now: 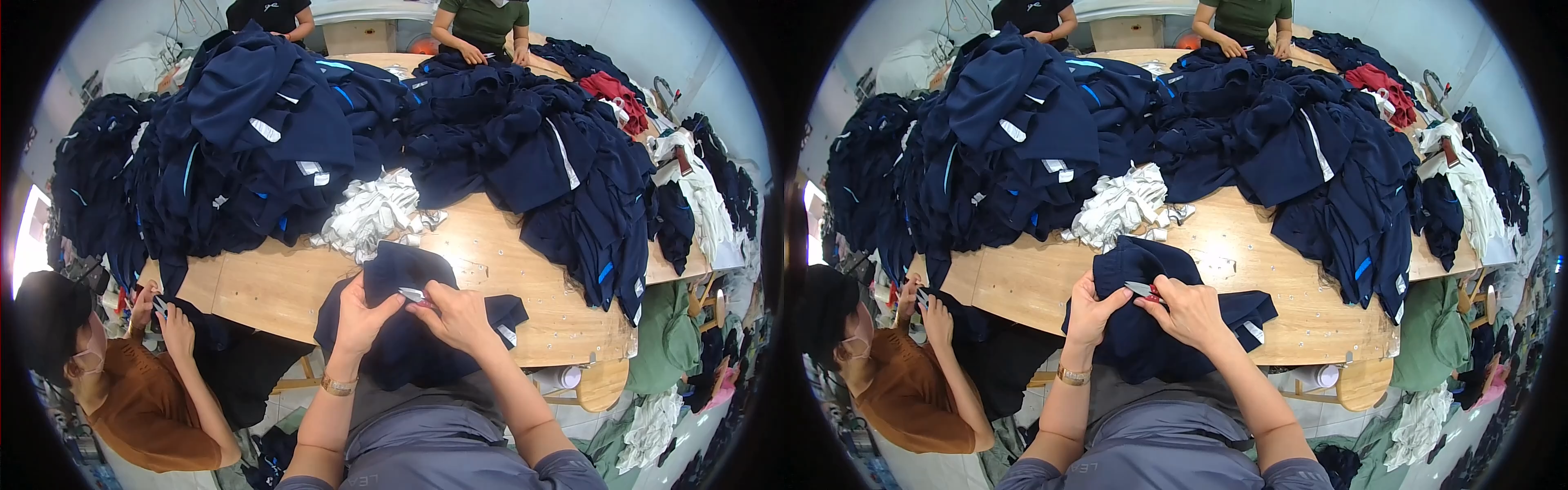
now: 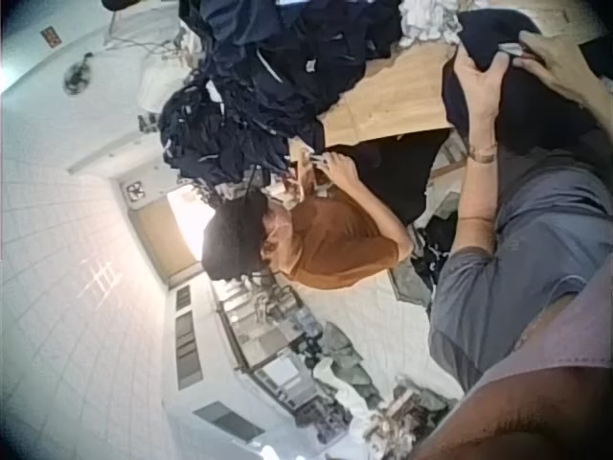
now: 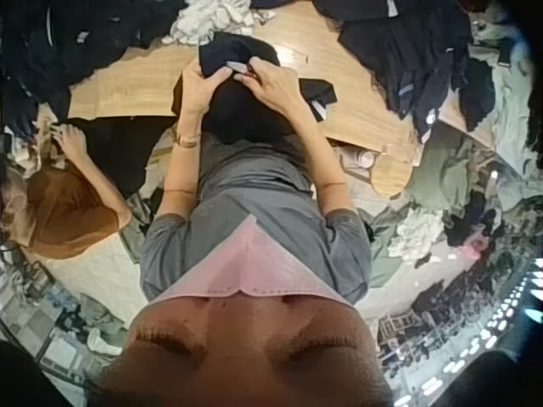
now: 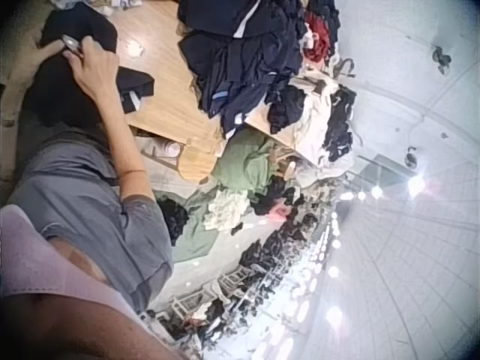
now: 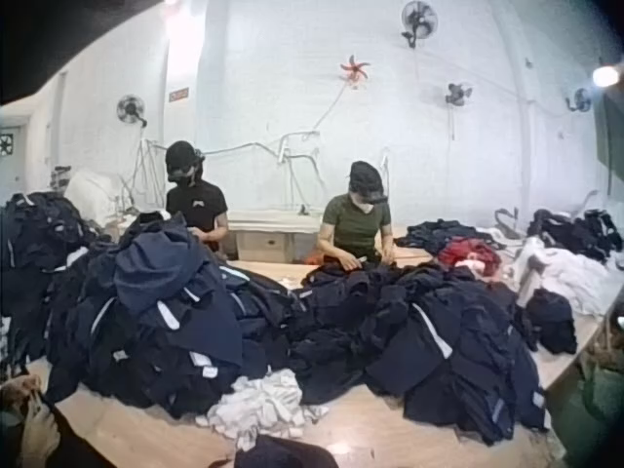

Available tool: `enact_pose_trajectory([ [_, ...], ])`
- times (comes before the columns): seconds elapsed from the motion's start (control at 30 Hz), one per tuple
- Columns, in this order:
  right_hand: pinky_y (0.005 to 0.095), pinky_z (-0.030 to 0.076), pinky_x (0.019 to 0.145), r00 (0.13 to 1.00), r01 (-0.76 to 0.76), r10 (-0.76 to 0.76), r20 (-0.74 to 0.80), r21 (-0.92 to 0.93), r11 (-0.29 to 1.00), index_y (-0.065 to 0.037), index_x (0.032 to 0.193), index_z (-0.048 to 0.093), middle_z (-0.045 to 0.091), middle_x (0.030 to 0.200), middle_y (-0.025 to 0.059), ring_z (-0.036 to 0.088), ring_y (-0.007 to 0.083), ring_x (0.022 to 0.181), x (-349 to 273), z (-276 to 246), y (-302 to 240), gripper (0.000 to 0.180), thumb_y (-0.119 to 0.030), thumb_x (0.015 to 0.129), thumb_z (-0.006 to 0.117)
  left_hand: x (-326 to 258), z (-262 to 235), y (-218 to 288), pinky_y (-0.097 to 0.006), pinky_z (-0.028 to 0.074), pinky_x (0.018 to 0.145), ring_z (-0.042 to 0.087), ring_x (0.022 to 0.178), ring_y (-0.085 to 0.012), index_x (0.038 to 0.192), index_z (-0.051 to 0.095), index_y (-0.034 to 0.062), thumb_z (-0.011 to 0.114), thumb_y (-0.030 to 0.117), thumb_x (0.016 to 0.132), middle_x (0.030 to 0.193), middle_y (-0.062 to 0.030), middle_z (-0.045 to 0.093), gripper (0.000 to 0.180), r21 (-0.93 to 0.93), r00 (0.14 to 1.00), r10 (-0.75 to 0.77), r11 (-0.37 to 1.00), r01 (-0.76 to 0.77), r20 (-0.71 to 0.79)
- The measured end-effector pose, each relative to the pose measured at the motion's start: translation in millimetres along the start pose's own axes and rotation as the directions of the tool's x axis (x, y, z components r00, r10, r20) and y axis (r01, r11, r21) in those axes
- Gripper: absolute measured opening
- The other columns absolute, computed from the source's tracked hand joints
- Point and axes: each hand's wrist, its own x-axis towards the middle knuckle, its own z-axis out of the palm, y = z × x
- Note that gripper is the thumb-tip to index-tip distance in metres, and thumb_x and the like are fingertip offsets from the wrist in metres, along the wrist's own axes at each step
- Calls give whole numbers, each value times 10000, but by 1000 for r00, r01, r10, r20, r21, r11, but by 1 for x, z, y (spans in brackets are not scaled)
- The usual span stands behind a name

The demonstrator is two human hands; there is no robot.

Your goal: Trimming loose threads from dark blue pants using small clippers.

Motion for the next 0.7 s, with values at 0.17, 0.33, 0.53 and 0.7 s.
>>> enact_pose_trajectory([
  [0.17, 342, 397, 425, 1000, 6, -6, 11, -15, 1000, -74, 724, 463, 551, 601, 76, 561, 268, 510, 1, -2, 0, 382, -410, 800, 626, 0, 4, 2, -238, 451, 828, 573, 904, -97, 1088, 548, -30, 619, -71, 760, 1006, -59, 621, 338, 63, 999, 33, 997, -34, 28],
  [0.33, 302, 400, 458, 983, -185, 184, 27, 224, 957, -58, 762, 486, 540, 599, 77, 561, 214, 506, 0, 4, 6, 332, -354, 831, 620, -2, 3, 4, -247, 445, 854, 572, 934, -112, 1114, 533, -33, 617, -73, 759, 1037, -67, 613, 367, 127, 999, 49, 991, -52, 22],
  [0.53, 185, 361, 568, 903, -299, 419, 95, 839, 455, -49, 832, 498, 472, 694, -39, 416, 34, 631, -2, 24, 9, 250, -247, 842, 651, -10, 7, -8, -266, 420, 907, 543, 1014, -129, 1178, 485, -25, 650, -66, 742, 1107, -74, 581, 469, 84, 996, 59, 994, -65, 73],
  [0.7, 223, 351, 512, 939, -272, 335, 76, 760, 591, -42, 836, 462, 436, 636, -15, 388, 52, 579, -7, 32, 5, 276, -150, 768, 707, -29, -12, -36, -332, 401, 971, 486, 1157, -206, 1256, 426, 9, 620, 112, 811, 1252, -104, 498, 496, -243, 970, -182, 945, 217, 161],
])
